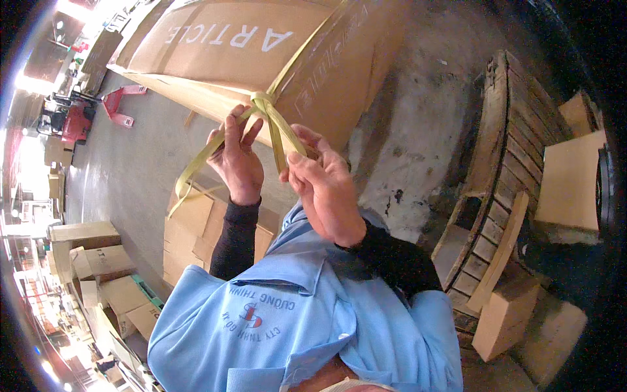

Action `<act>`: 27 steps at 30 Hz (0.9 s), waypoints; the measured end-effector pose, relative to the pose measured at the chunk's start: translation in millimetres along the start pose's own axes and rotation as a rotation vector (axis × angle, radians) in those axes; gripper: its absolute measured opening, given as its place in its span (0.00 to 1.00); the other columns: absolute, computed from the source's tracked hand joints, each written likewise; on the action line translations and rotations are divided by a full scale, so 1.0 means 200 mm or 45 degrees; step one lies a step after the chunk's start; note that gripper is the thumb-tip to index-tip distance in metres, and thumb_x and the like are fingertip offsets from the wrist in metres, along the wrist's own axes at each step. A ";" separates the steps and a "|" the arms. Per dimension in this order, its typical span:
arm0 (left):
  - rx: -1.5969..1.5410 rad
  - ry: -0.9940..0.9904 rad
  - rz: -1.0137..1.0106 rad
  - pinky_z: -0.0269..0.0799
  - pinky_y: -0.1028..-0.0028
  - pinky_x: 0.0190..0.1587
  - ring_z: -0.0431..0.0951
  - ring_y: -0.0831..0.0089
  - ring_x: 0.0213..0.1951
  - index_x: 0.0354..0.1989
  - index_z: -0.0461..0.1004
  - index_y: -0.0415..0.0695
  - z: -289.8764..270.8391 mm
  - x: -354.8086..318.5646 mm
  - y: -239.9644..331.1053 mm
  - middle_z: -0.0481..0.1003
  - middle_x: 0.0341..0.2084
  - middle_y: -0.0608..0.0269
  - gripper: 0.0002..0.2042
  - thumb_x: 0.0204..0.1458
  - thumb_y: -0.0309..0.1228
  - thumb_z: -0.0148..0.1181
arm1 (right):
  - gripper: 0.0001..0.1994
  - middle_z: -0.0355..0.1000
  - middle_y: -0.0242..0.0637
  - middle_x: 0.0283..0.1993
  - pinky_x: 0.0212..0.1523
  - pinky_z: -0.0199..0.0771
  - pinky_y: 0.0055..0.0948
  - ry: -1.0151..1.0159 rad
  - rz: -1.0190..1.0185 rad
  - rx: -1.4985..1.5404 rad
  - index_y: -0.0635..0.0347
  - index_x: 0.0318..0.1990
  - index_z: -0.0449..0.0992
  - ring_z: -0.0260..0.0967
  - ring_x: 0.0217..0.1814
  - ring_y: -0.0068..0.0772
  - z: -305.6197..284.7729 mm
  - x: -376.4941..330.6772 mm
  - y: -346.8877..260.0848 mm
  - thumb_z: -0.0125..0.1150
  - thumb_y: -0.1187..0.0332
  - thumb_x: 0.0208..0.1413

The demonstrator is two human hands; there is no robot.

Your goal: The person secures large cardboard boxes with yellow plastic strapping. They place cardboard corner protectors on box edges, wrap the strap around the box, and tie it off by hand. The person also retrieves additional straps from a nearby box and continues securing other boxes.

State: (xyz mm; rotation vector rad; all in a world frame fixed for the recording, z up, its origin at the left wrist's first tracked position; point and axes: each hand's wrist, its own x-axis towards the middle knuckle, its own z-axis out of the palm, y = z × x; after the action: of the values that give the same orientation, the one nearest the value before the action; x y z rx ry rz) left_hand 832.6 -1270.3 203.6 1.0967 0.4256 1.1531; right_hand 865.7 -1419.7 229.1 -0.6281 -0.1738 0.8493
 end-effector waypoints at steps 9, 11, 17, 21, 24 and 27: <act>-0.430 -0.164 -0.059 0.76 0.62 0.47 0.76 0.66 0.48 0.39 0.61 0.46 -0.07 -0.01 -0.11 0.74 0.41 0.58 0.04 0.64 0.28 0.49 | 0.23 0.68 0.31 0.40 0.42 0.69 0.22 0.012 -0.061 -0.133 0.69 0.61 0.59 0.61 0.30 0.16 0.01 -0.08 0.05 0.56 0.76 0.58; -0.408 -0.122 -0.085 0.76 0.63 0.46 0.76 0.67 0.47 0.37 0.61 0.47 -0.08 -0.02 -0.13 0.75 0.40 0.59 0.04 0.64 0.29 0.49 | 0.24 0.67 0.31 0.41 0.42 0.69 0.22 -0.055 -0.110 -0.067 0.69 0.62 0.59 0.61 0.32 0.16 -0.01 -0.10 0.06 0.57 0.76 0.58; -0.429 -0.143 -0.143 0.74 0.62 0.48 0.76 0.68 0.47 0.35 0.62 0.47 -0.07 -0.04 -0.08 0.75 0.40 0.60 0.05 0.64 0.31 0.50 | 0.26 0.67 0.32 0.42 0.42 0.70 0.23 -0.031 -0.098 -0.069 0.70 0.62 0.58 0.61 0.33 0.17 0.04 -0.11 0.08 0.58 0.76 0.56; -0.458 -0.266 -0.403 0.72 0.66 0.50 0.74 0.69 0.49 0.37 0.67 0.50 -0.03 0.01 0.04 0.75 0.40 0.63 0.04 0.64 0.33 0.51 | 0.24 0.67 0.30 0.38 0.41 0.70 0.25 -0.110 -0.086 0.106 0.69 0.60 0.59 0.62 0.31 0.17 0.18 -0.07 0.00 0.56 0.76 0.56; -0.536 -0.441 -0.519 0.74 0.65 0.47 0.77 0.67 0.43 0.40 0.71 0.46 0.04 0.14 0.18 0.77 0.37 0.60 0.11 0.64 0.40 0.50 | 0.18 0.61 0.23 0.26 0.40 0.68 0.25 -0.177 -0.043 0.247 0.65 0.56 0.64 0.57 0.24 0.16 0.30 -0.02 -0.09 0.54 0.73 0.59; -1.073 -0.649 -1.042 0.76 0.60 0.43 0.79 0.58 0.35 0.38 0.71 0.40 0.16 0.25 0.25 0.77 0.32 0.54 0.20 0.62 0.49 0.50 | 0.13 0.50 0.19 0.19 0.37 0.62 0.24 -0.360 0.053 0.375 0.58 0.54 0.69 0.48 0.19 0.14 0.37 0.05 -0.17 0.49 0.66 0.65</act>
State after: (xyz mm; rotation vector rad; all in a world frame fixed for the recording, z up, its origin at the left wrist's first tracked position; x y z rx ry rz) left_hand 850.8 -1242.0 272.9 0.3511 -0.0505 0.2231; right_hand 865.5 -1395.4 308.3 -0.2348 -0.2855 0.9799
